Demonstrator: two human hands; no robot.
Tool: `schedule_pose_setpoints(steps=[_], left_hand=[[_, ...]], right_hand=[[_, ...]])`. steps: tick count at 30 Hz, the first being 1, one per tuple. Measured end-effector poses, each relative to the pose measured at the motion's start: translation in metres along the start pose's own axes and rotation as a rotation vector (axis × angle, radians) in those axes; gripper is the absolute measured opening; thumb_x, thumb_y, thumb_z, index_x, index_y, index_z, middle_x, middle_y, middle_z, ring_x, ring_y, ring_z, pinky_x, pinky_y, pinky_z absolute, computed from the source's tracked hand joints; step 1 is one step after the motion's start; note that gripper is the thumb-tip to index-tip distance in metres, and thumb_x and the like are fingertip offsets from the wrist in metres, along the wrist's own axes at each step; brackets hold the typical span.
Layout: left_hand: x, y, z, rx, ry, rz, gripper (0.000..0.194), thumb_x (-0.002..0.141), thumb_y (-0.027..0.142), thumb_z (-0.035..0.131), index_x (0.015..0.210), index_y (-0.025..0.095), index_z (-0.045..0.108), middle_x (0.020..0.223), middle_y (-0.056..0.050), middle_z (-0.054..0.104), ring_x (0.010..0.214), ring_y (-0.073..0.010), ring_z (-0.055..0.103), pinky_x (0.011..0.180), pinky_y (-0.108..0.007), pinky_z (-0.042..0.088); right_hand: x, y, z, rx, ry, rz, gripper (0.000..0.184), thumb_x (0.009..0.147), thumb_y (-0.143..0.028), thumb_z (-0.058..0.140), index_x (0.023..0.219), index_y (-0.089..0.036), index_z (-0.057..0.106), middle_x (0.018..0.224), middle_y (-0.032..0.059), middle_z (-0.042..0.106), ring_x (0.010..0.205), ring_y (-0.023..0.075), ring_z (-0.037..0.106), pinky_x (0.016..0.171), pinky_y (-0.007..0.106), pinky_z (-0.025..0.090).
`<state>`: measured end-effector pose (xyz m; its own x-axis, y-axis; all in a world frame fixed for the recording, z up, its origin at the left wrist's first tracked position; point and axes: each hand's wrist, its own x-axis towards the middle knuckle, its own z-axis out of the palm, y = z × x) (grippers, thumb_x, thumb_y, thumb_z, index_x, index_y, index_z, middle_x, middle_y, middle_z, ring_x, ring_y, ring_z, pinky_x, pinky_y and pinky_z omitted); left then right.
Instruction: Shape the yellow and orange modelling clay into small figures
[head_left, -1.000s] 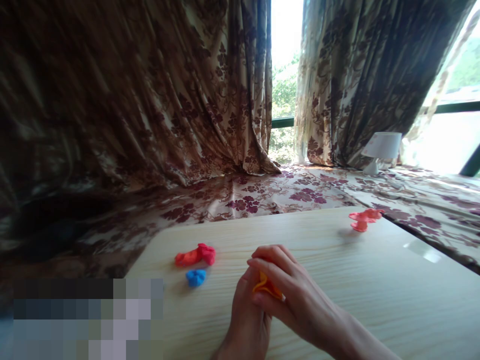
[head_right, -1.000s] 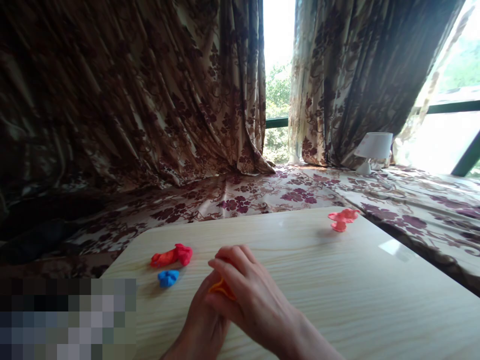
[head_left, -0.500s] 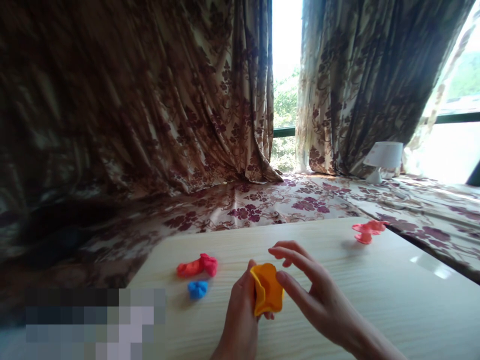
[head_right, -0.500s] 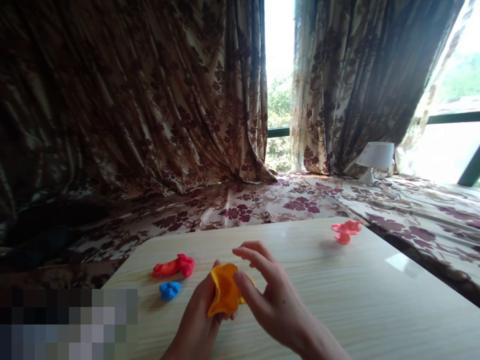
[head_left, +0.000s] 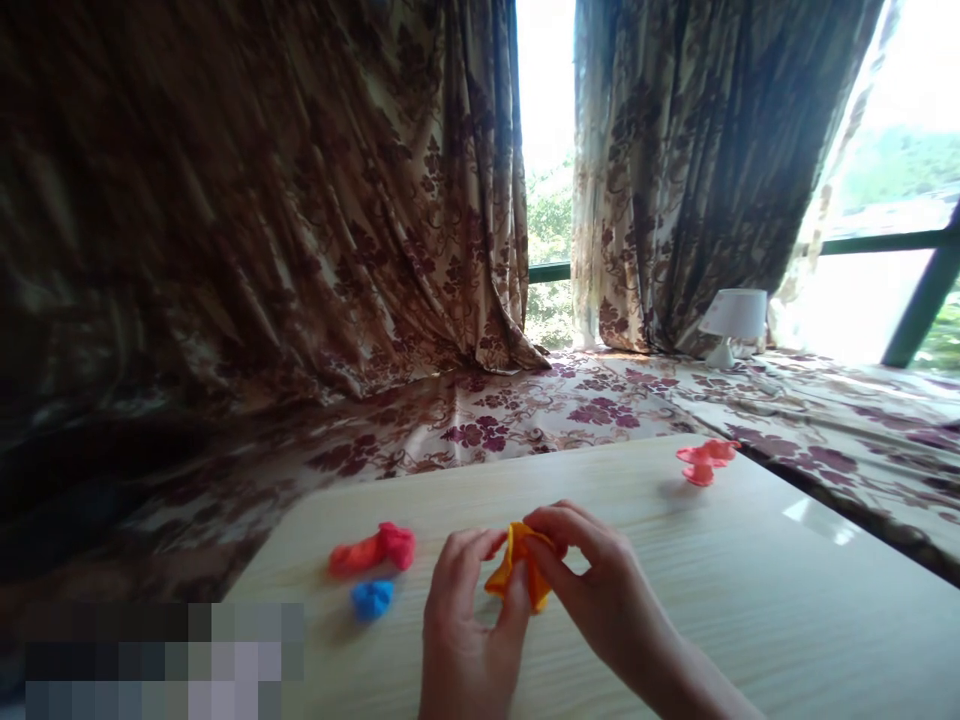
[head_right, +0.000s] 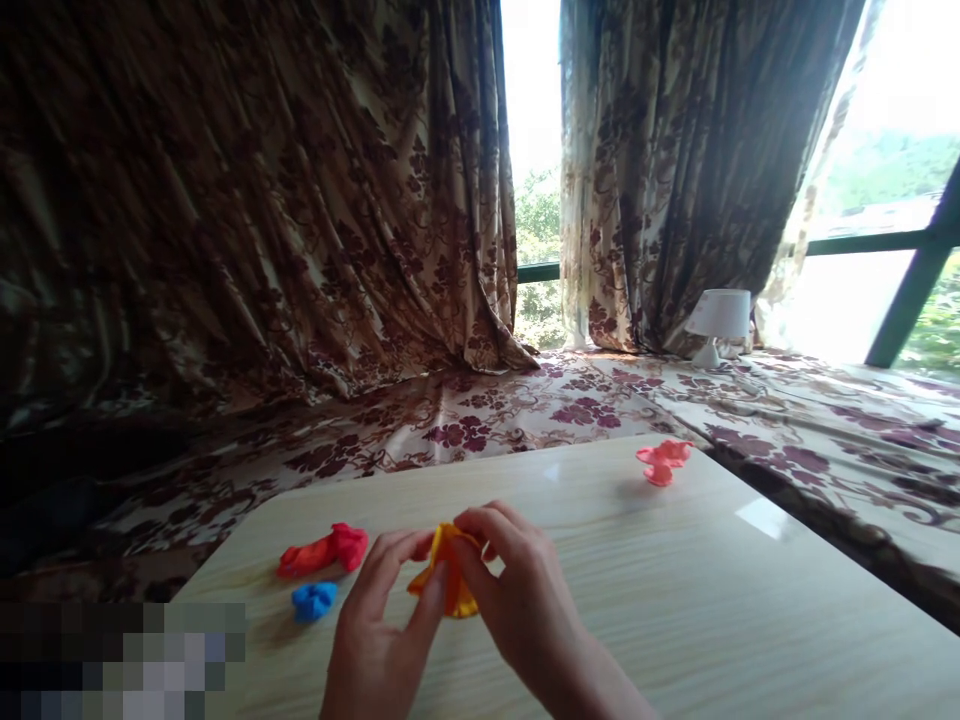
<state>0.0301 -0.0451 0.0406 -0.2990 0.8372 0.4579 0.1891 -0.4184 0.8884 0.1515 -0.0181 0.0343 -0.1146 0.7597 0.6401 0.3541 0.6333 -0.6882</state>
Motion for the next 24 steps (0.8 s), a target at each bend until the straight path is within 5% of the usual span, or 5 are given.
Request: schedule_pose_setpoints(steps=[7,12,24], left_hand=[[0.004,-0.006,-0.011,0.071,-0.036,0.029,0.016,0.070,0.017,0.066,0.083,0.023,0.073,0.078,-0.004,0.066,0.079,-0.0199,0.058,0.075,-0.026,0.044],[0.006,-0.017,-0.012,0.185,-0.107,0.220,0.019,0.078,0.020,0.056,0.090,0.022,0.071,0.079,-0.003,0.064,0.076,-0.0167,0.060,0.069,-0.024,0.049],[0.005,-0.019,-0.013,0.273,-0.169,0.257,0.013,0.080,0.019,0.054,0.087,0.020,0.065,0.088,-0.003,0.065,0.086,-0.0159,0.061,0.078,-0.026,0.049]], right_hand=[[-0.001,-0.005,-0.004,-0.097,-0.132,-0.068,0.014,0.086,-0.014,0.050,0.089,-0.020,0.062,0.080,0.0024,0.058,0.070,0.0133,0.055,0.064,0.024,0.045],[-0.003,-0.005,-0.004,-0.130,-0.209,-0.096,0.017,0.089,-0.016,0.046,0.090,-0.022,0.062,0.083,0.0034,0.056,0.073,0.0140,0.053,0.067,0.025,0.044],[-0.002,-0.004,-0.005,-0.101,-0.117,-0.161,0.013,0.088,-0.014,0.048,0.087,-0.020,0.060,0.081,0.0024,0.056,0.071,0.0130,0.053,0.065,0.025,0.044]])
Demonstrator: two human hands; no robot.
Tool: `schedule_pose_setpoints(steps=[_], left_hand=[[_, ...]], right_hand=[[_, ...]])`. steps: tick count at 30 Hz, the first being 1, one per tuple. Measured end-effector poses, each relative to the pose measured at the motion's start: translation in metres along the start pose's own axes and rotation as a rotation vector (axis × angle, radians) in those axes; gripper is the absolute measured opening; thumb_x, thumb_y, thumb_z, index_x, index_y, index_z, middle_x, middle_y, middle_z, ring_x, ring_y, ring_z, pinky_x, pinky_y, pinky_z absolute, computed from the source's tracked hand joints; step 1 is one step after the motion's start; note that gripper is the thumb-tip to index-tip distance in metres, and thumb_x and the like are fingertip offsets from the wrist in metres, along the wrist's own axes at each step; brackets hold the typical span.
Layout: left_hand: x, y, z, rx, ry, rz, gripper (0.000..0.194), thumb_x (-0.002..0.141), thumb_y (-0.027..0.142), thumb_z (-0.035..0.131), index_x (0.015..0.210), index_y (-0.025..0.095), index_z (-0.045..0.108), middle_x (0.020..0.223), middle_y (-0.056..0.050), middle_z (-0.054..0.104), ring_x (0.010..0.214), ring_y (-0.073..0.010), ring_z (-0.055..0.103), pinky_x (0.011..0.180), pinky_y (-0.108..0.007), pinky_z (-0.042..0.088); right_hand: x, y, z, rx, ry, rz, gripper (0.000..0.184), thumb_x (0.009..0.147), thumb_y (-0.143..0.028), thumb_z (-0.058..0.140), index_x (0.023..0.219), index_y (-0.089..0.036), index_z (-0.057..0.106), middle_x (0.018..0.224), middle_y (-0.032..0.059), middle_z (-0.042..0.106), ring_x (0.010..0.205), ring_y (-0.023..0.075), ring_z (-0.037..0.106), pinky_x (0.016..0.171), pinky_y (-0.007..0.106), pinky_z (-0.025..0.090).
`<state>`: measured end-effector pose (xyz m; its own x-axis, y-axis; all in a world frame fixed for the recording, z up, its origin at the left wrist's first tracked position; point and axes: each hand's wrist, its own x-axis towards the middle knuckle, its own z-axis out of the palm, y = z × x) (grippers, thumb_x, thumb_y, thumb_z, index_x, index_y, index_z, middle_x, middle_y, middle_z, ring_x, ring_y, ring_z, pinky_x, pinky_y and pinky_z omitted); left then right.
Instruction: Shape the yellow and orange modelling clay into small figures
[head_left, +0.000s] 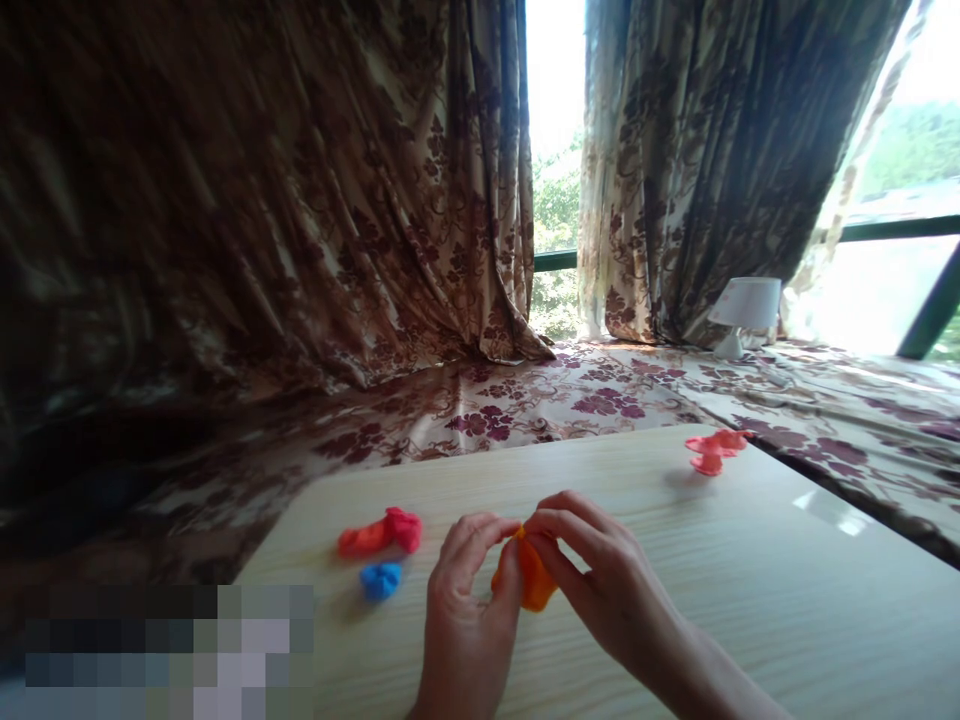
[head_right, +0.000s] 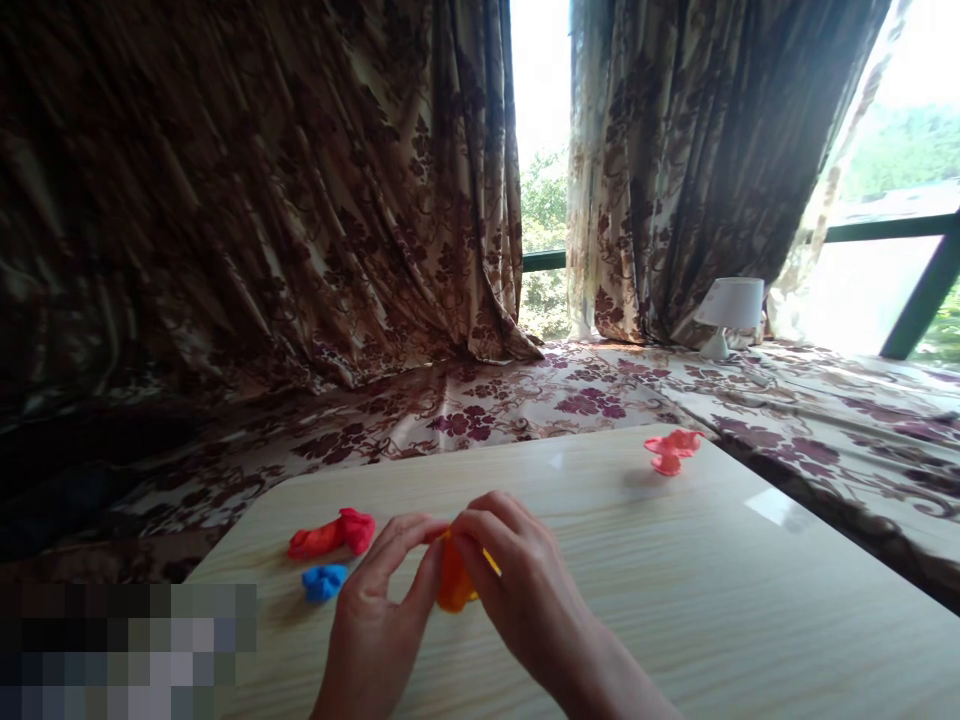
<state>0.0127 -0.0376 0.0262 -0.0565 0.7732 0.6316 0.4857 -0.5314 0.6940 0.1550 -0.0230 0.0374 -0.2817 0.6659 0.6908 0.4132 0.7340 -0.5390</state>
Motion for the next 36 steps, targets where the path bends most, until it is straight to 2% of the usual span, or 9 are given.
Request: schedule_pose_setpoints(steps=[6,9,12,17,19,23,28,36], left_hand=[[-0.0003,-0.0023,0.0011,-0.030,-0.022,-0.089,0.012,0.079,0.020,0.056,0.089,0.021,0.063,0.086,-0.001,0.065,0.084,-0.0162,0.061,0.076,-0.027,0.050],[-0.0006,-0.0033,0.0002,-0.017,0.033,-0.038,0.009,0.078,0.019,0.057,0.085,0.022,0.063,0.083,-0.001,0.065,0.081,-0.0156,0.061,0.074,-0.026,0.050],[-0.0014,-0.0033,0.0006,0.028,0.110,0.023,0.008,0.077,0.017,0.058,0.083,0.022,0.062,0.082,0.000,0.064,0.083,-0.0154,0.061,0.077,-0.026,0.049],[-0.0034,-0.0026,0.0043,0.130,0.138,0.029,0.031,0.075,0.021,0.062,0.106,0.022,0.055,0.098,-0.004,0.060,0.093,-0.0184,0.057,0.082,-0.032,0.048],[-0.0041,-0.0025,0.0044,0.172,0.147,0.071,0.030,0.075,0.021,0.062,0.104,0.022,0.056,0.098,-0.005,0.059,0.095,-0.0196,0.056,0.083,-0.034,0.048],[-0.0035,-0.0018,0.0008,0.232,0.160,0.209,0.016,0.077,0.015,0.060,0.092,0.021,0.056,0.084,-0.002,0.059,0.085,-0.0182,0.057,0.077,-0.033,0.047],[-0.0010,0.0009,-0.0033,0.279,0.168,0.311,0.014,0.076,0.011,0.060,0.086,0.020,0.055,0.076,0.000,0.059,0.077,-0.0166,0.055,0.075,-0.033,0.043],[-0.0015,0.0004,-0.0026,0.274,0.181,0.223,0.015,0.078,0.014,0.057,0.090,0.022,0.053,0.078,0.000,0.059,0.078,-0.0171,0.056,0.075,-0.033,0.043]], right_hand=[[0.0015,-0.0026,-0.0012,0.028,-0.048,-0.054,0.019,0.090,-0.014,0.044,0.097,-0.021,0.061,0.086,0.0045,0.058,0.078,0.0148,0.056,0.071,0.026,0.047],[0.0009,-0.0030,0.0009,0.020,-0.038,-0.065,0.019,0.089,-0.016,0.046,0.101,-0.022,0.059,0.090,0.0054,0.059,0.081,0.0158,0.057,0.073,0.027,0.048],[0.0004,-0.0018,0.0023,0.001,0.010,-0.035,0.014,0.085,-0.016,0.051,0.097,-0.020,0.058,0.090,0.0053,0.058,0.080,0.0157,0.057,0.071,0.027,0.048],[0.0006,0.0013,0.0002,0.019,0.072,-0.032,0.014,0.087,-0.013,0.049,0.092,-0.021,0.059,0.086,0.0040,0.056,0.076,0.0146,0.055,0.068,0.026,0.047],[0.0006,0.0019,-0.0008,0.023,0.084,-0.059,0.015,0.086,-0.012,0.050,0.094,-0.021,0.059,0.088,0.0046,0.056,0.078,0.0150,0.055,0.069,0.027,0.046],[-0.0004,0.0027,-0.0003,0.009,0.043,-0.109,0.018,0.086,-0.011,0.050,0.097,-0.022,0.058,0.090,0.0051,0.055,0.080,0.0156,0.054,0.069,0.027,0.046],[-0.0016,0.0025,0.0014,0.006,0.082,-0.076,0.010,0.084,-0.012,0.054,0.090,-0.020,0.055,0.086,0.0042,0.055,0.077,0.0154,0.054,0.068,0.028,0.046],[-0.0001,0.0008,0.0000,0.002,0.092,-0.092,0.012,0.084,-0.011,0.052,0.091,-0.020,0.057,0.084,0.0041,0.056,0.075,0.0151,0.054,0.066,0.027,0.046]])
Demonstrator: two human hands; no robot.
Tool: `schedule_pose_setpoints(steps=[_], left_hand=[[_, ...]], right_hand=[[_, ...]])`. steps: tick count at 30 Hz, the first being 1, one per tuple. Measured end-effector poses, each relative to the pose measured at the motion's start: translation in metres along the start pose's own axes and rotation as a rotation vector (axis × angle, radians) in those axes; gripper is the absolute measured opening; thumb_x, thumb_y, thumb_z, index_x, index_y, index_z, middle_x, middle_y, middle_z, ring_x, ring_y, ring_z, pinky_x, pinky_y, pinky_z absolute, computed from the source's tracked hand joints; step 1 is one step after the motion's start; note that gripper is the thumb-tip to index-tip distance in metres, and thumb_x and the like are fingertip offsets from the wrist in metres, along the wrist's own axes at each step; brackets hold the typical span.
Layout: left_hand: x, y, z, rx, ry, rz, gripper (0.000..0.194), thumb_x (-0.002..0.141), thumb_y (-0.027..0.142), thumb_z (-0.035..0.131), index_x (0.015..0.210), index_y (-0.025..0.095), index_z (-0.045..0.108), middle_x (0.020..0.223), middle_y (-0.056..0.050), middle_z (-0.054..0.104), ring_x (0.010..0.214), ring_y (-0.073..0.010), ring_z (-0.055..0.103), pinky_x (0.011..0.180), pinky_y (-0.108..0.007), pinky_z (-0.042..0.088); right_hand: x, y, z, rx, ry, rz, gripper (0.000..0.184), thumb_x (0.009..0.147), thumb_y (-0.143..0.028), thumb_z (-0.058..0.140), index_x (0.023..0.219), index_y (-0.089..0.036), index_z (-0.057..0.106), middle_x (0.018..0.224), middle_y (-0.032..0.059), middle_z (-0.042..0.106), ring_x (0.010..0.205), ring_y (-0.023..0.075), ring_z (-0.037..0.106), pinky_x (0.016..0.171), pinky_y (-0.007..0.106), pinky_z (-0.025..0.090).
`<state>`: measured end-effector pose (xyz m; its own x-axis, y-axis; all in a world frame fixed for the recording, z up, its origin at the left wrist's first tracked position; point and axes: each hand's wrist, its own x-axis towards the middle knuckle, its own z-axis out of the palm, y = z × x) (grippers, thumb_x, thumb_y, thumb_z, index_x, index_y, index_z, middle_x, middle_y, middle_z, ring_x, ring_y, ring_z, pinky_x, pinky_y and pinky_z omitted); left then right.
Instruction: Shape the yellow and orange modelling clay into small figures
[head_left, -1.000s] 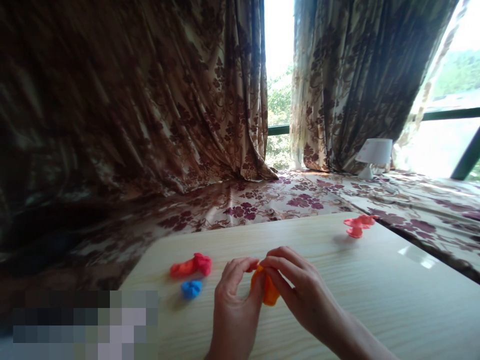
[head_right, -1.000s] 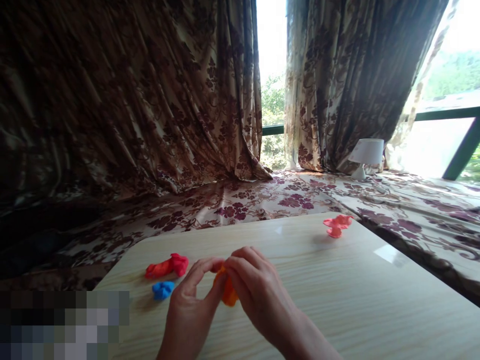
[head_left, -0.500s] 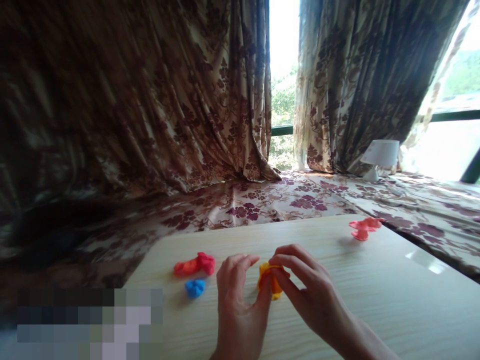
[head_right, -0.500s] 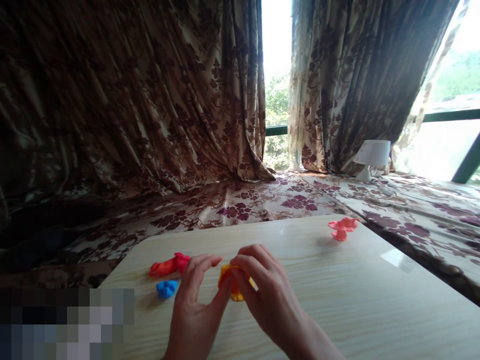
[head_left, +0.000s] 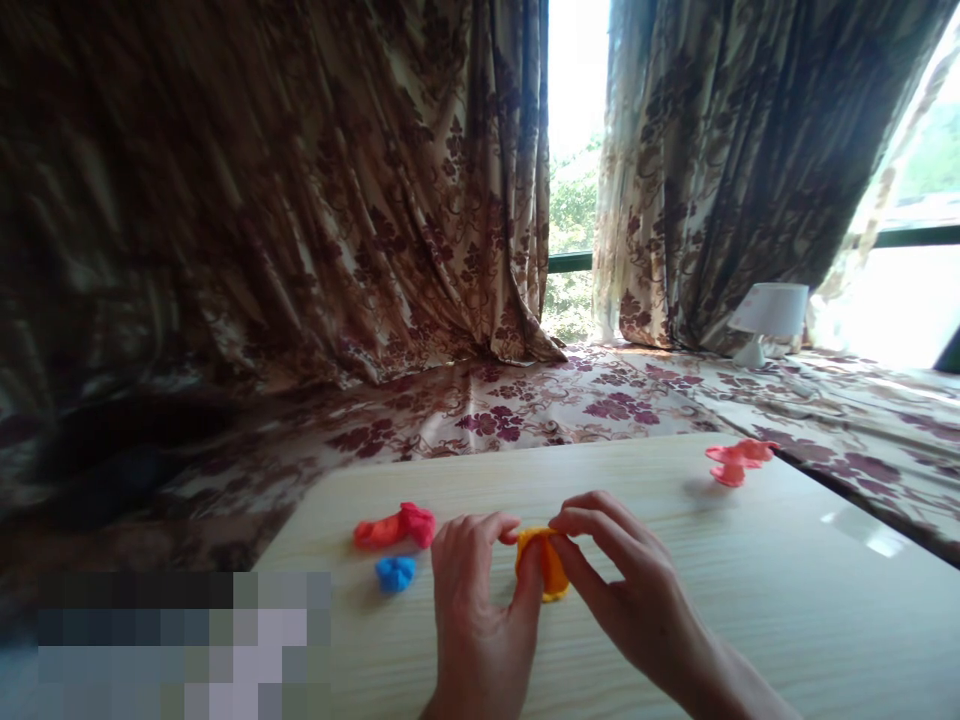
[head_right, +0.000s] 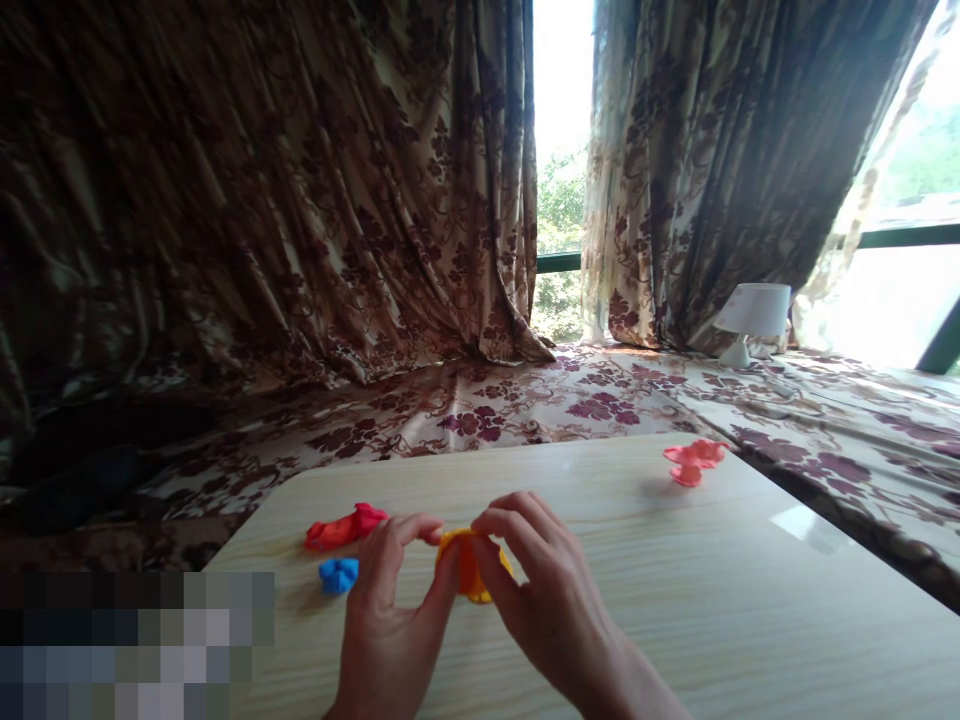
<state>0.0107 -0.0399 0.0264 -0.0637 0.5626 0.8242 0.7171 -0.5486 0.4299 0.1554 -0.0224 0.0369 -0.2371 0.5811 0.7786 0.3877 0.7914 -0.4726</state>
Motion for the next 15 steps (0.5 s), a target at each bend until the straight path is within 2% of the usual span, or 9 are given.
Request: schedule_pose_setpoints(steps=[7,15], left_hand=[[0.0003,-0.0019,-0.0014,-0.019,-0.050,0.044,0.017,0.079,0.010,0.055,0.092,0.022,0.059,0.082,-0.002,0.061,0.081,-0.0177,0.056,0.075,-0.032,0.044],[-0.0008,-0.0027,-0.0008,-0.006,-0.069,0.092,0.018,0.078,0.011,0.057,0.092,0.021,0.062,0.081,-0.003,0.060,0.079,-0.0181,0.056,0.074,-0.033,0.045]], right_hand=[[0.0006,-0.0037,-0.0017,0.012,-0.104,-0.007,0.017,0.086,-0.011,0.049,0.095,-0.021,0.060,0.083,0.0041,0.055,0.076,0.0159,0.053,0.067,0.029,0.046],[0.0017,-0.0015,-0.0031,-0.055,-0.084,-0.004,0.016,0.087,-0.015,0.048,0.092,-0.021,0.062,0.081,0.0044,0.057,0.074,0.0159,0.055,0.066,0.028,0.048]])
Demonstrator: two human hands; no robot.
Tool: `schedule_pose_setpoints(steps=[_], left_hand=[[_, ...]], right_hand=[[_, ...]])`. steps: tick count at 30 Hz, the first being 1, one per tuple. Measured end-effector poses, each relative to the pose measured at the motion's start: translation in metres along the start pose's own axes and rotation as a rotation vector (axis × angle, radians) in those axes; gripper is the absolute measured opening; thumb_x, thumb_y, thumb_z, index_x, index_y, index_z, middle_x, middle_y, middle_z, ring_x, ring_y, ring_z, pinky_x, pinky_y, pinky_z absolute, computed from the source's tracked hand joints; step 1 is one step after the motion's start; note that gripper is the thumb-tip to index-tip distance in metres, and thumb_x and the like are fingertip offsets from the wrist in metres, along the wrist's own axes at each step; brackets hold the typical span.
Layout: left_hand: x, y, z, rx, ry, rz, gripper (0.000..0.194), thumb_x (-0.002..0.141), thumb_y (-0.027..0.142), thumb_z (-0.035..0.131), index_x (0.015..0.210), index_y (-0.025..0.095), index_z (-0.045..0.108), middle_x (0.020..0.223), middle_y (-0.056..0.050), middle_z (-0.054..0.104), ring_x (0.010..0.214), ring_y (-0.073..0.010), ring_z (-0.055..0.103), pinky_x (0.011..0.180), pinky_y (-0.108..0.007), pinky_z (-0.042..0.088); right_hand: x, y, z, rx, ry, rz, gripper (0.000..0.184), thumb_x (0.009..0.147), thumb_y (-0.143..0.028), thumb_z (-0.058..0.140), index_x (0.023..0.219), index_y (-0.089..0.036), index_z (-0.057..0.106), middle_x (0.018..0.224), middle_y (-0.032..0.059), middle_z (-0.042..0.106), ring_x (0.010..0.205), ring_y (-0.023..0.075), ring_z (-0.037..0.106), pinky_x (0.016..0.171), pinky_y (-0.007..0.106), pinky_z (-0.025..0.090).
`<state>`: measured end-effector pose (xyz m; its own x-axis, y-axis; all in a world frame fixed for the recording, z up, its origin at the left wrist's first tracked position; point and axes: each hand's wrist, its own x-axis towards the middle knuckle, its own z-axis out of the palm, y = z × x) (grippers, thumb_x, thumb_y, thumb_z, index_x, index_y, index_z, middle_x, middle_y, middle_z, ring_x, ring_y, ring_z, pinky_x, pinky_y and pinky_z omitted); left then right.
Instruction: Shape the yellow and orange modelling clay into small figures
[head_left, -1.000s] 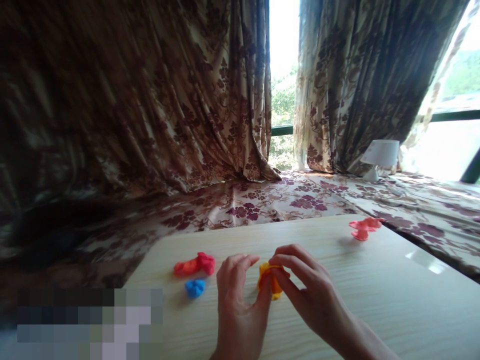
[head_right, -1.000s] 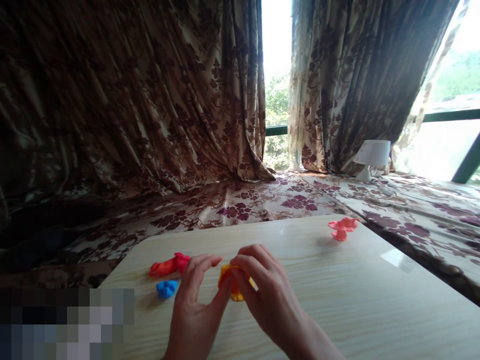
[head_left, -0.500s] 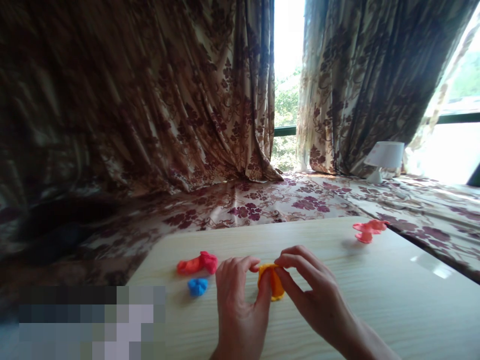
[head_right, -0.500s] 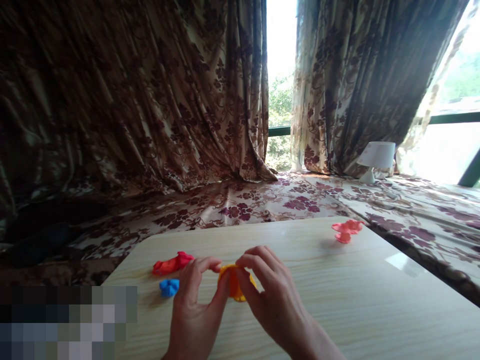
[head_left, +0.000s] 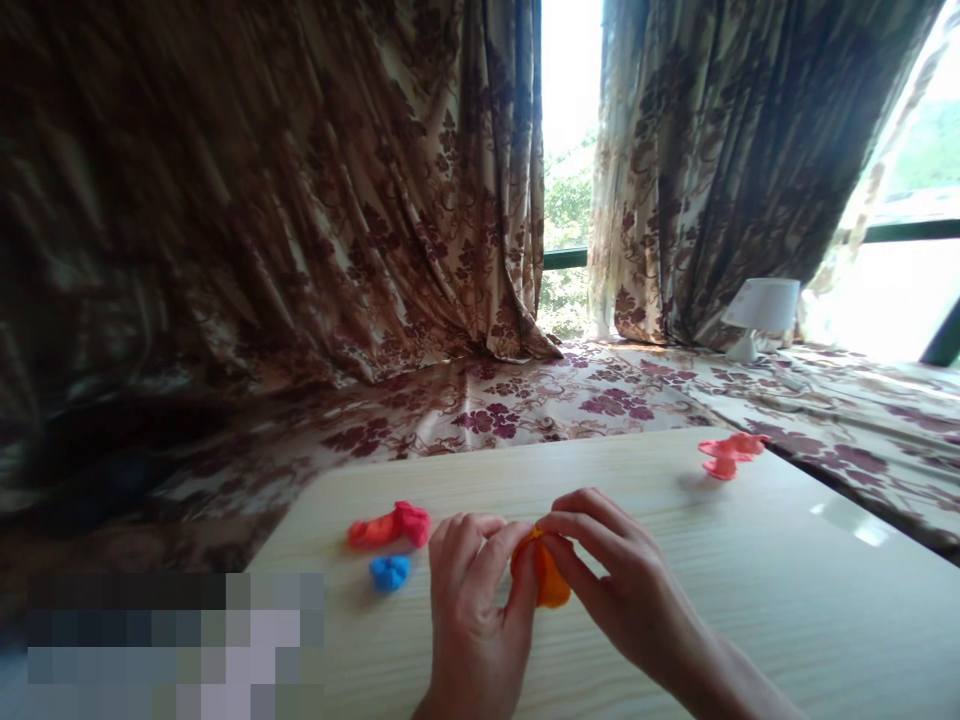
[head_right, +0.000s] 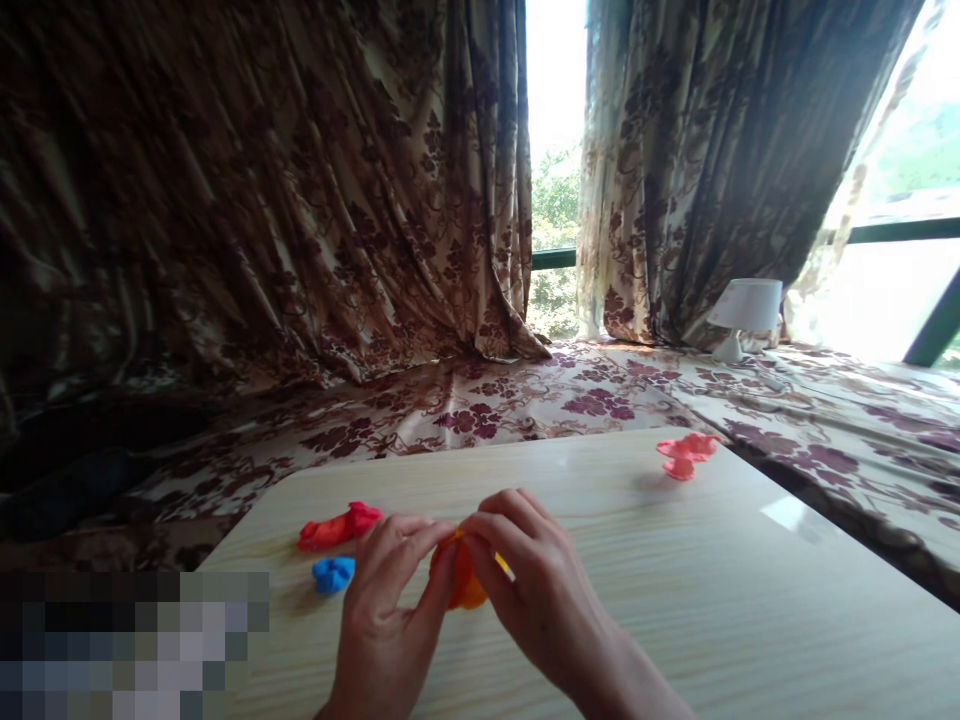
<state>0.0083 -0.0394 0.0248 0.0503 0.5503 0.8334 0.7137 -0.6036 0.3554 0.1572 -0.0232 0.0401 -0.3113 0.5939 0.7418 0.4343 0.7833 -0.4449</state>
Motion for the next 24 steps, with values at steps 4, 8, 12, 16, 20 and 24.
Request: schedule_pose_setpoints(steps=[4,8,12,16,20,24], left_hand=[[0.001,-0.001,-0.001,0.017,0.026,0.005,0.020,0.077,0.011,0.057,0.093,0.022,0.061,0.083,-0.003,0.062,0.081,-0.0185,0.057,0.076,-0.034,0.045],[0.001,0.001,0.001,-0.025,0.025,-0.034,0.025,0.077,0.014,0.058,0.100,0.023,0.057,0.090,-0.004,0.063,0.088,-0.0194,0.058,0.082,-0.036,0.046],[-0.002,0.002,0.007,-0.109,-0.061,-0.279,0.042,0.073,0.024,0.063,0.113,0.021,0.051,0.102,-0.008,0.062,0.093,-0.0210,0.059,0.080,-0.035,0.050],[-0.006,-0.004,0.007,-0.185,-0.145,-0.349,0.024,0.077,0.024,0.058,0.101,0.022,0.058,0.091,-0.005,0.066,0.084,-0.0193,0.062,0.074,-0.032,0.052],[-0.007,-0.011,0.002,-0.118,-0.001,-0.275,0.027,0.074,0.014,0.056,0.100,0.023,0.056,0.092,-0.004,0.066,0.085,-0.0196,0.061,0.075,-0.033,0.050],[-0.004,-0.016,-0.001,-0.027,0.078,-0.168,0.030,0.075,0.010,0.052,0.102,0.022,0.054,0.092,-0.005,0.064,0.085,-0.0202,0.061,0.076,-0.035,0.049]], right_hand=[[0.001,0.001,0.002,-0.007,0.031,0.004,0.021,0.083,-0.018,0.054,0.103,-0.020,0.060,0.090,0.0070,0.060,0.081,0.0181,0.057,0.070,0.030,0.051],[0.000,0.003,0.001,-0.033,0.053,-0.017,0.018,0.084,-0.014,0.051,0.096,-0.022,0.062,0.085,0.0056,0.060,0.076,0.0170,0.058,0.066,0.029,0.050],[-0.001,0.003,-0.003,-0.056,0.152,-0.080,0.019,0.084,-0.010,0.050,0.096,-0.021,0.059,0.087,0.0062,0.060,0.076,0.0165,0.058,0.067,0.028,0.050],[0.000,0.000,-0.002,-0.082,0.066,-0.110,0.020,0.081,-0.010,0.052,0.097,-0.022,0.056,0.091,0.0061,0.060,0.081,0.0175,0.059,0.070,0.029,0.051],[0.000,0.002,0.003,-0.104,0.018,-0.038,0.030,0.076,-0.014,0.059,0.104,-0.021,0.050,0.103,0.0090,0.056,0.093,0.0211,0.057,0.078,0.034,0.051],[-0.003,0.005,0.006,-0.106,0.026,0.018,0.021,0.079,-0.015,0.055,0.098,-0.022,0.048,0.099,0.0075,0.056,0.090,0.0201,0.057,0.076,0.033,0.050]])
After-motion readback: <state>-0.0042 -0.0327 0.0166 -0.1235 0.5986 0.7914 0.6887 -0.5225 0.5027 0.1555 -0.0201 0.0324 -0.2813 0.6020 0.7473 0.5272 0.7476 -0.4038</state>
